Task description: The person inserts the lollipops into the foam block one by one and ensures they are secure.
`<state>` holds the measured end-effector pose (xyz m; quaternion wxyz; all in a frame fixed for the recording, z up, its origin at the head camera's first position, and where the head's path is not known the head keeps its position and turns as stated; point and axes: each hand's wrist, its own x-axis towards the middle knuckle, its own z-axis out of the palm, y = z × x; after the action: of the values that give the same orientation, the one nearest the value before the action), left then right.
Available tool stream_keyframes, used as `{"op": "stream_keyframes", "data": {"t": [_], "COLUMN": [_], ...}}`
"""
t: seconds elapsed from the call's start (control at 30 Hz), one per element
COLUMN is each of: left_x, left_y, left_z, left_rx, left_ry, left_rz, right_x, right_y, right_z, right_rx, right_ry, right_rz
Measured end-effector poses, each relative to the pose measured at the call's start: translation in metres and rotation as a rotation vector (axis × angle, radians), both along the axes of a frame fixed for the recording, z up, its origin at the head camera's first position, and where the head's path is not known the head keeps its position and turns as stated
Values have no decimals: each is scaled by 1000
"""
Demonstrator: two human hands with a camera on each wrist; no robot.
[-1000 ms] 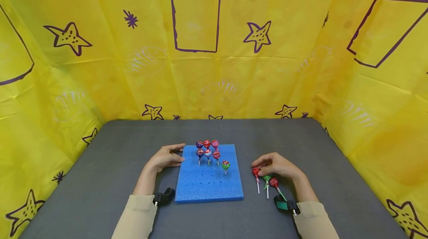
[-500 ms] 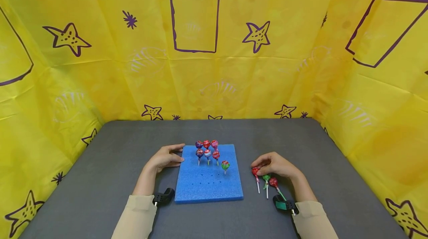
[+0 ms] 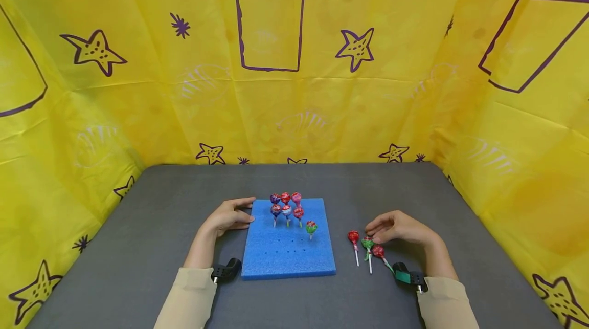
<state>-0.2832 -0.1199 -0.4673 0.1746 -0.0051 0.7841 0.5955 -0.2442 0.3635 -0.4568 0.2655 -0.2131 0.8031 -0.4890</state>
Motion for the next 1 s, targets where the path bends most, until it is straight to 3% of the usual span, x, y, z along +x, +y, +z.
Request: {"op": "stream_keyframes", "data": {"t": [0.4,0.73,1.0], "left_x": [1,2,2], "left_y": [0,0,1], "left_z": [3,3,4], "left_rx": [-5,-8,-9], "left_ry": [8,8,7], "left_rz": [-1,1,7], "right_x": [6,8,8], "right_y": [9,3,6], "right_z": [0,2,-2], "right_rx": [-60,-4,-27], "right_ry": [-96,-31,24], "right_rz": [117,141,127]}}
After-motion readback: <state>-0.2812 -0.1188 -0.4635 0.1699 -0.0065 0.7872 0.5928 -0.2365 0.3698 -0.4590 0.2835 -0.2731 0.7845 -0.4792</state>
